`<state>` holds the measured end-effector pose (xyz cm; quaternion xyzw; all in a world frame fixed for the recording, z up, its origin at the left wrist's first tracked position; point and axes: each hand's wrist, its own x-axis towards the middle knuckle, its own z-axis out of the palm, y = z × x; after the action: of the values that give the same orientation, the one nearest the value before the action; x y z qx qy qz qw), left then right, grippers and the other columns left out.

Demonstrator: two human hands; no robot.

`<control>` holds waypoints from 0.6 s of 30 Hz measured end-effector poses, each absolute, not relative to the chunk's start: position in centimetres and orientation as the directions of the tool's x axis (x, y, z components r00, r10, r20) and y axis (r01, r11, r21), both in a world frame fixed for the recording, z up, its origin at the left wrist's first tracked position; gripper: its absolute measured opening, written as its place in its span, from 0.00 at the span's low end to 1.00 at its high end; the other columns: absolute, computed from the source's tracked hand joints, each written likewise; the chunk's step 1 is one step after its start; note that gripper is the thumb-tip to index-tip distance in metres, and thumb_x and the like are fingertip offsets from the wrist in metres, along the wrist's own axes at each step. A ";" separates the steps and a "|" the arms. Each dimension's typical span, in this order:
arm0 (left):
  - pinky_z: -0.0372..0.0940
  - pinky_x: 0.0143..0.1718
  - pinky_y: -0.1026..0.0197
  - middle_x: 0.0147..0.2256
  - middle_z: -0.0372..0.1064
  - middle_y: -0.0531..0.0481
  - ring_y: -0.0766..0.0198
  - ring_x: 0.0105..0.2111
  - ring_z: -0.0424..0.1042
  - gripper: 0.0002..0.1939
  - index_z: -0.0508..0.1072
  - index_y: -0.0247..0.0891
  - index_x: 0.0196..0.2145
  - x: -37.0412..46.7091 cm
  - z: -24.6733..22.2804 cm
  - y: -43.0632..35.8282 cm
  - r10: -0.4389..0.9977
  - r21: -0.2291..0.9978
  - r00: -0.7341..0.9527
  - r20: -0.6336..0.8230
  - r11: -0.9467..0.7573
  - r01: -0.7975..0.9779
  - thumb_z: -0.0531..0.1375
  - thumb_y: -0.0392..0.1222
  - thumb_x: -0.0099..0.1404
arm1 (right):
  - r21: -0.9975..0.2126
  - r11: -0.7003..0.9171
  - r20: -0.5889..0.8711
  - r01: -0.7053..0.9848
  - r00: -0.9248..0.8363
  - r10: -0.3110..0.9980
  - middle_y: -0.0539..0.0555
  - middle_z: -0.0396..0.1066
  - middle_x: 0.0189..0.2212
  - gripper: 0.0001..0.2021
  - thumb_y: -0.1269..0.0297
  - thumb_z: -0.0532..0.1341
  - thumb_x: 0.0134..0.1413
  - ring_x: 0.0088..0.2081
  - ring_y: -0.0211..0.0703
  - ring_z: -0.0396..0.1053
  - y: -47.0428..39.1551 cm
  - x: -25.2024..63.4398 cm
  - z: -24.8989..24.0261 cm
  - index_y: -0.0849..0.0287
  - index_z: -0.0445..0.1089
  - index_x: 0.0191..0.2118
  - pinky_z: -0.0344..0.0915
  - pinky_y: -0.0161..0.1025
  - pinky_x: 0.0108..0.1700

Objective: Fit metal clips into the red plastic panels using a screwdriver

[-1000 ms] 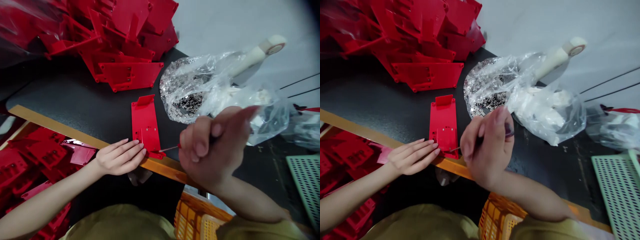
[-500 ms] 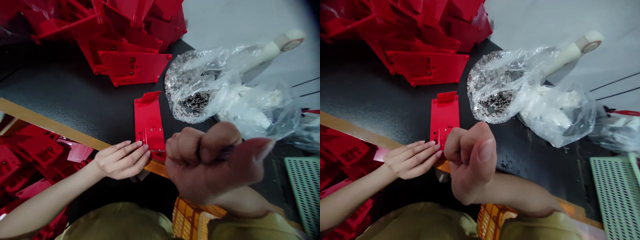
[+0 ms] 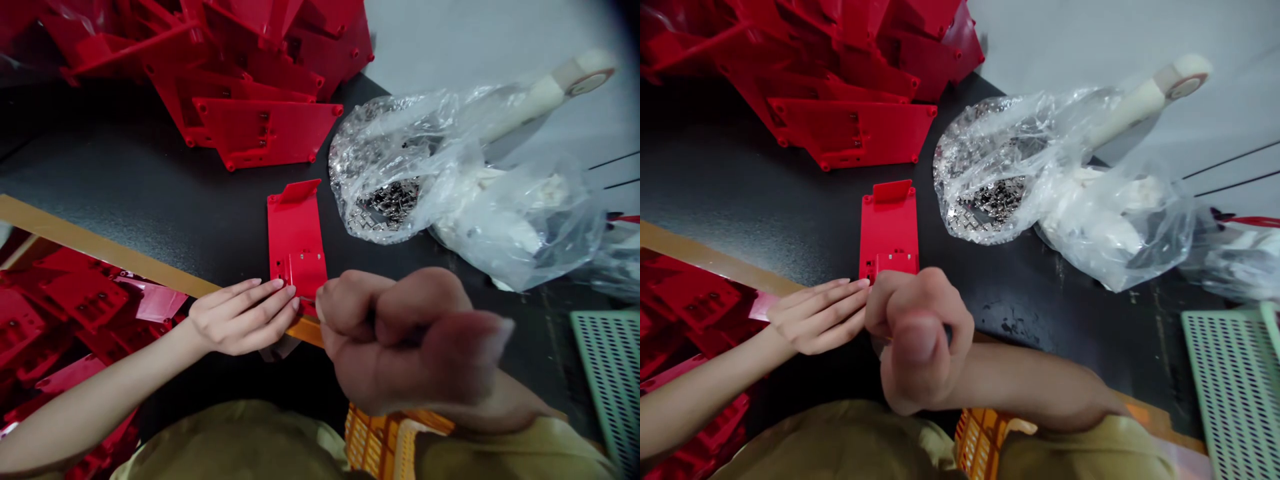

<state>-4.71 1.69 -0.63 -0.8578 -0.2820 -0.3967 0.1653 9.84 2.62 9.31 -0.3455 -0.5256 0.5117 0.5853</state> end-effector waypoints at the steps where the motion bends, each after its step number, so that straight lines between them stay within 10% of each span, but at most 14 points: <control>1: 0.69 0.49 0.66 0.40 0.79 0.55 0.68 0.40 0.77 0.11 0.77 0.39 0.42 -4.7 -0.5 1.7 0.354 -0.059 0.523 0.775 -0.784 0.618 0.55 0.33 0.68 | -0.926 0.261 0.282 -0.274 -0.042 0.958 0.44 0.40 0.15 0.24 0.53 0.54 0.63 0.14 0.30 0.41 2.5 9.8 9.0 0.58 0.46 0.20 0.46 0.35 0.18; 18: 0.73 0.41 0.65 0.39 0.80 0.51 0.66 0.37 0.78 0.10 0.75 0.33 0.45 -4.2 0.2 1.5 0.360 -0.104 0.541 0.760 -0.754 0.648 0.59 0.30 0.66 | -0.876 0.256 0.245 -0.409 0.080 0.966 0.42 0.38 0.10 0.25 0.57 0.55 0.61 0.12 0.29 0.36 5.3 12.6 11.0 0.57 0.46 0.17 0.40 0.28 0.12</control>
<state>-4.25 1.50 0.15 -0.8568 -0.2943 -0.3783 0.1904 12.55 5.33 10.97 -0.3195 -0.4361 0.5193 0.6619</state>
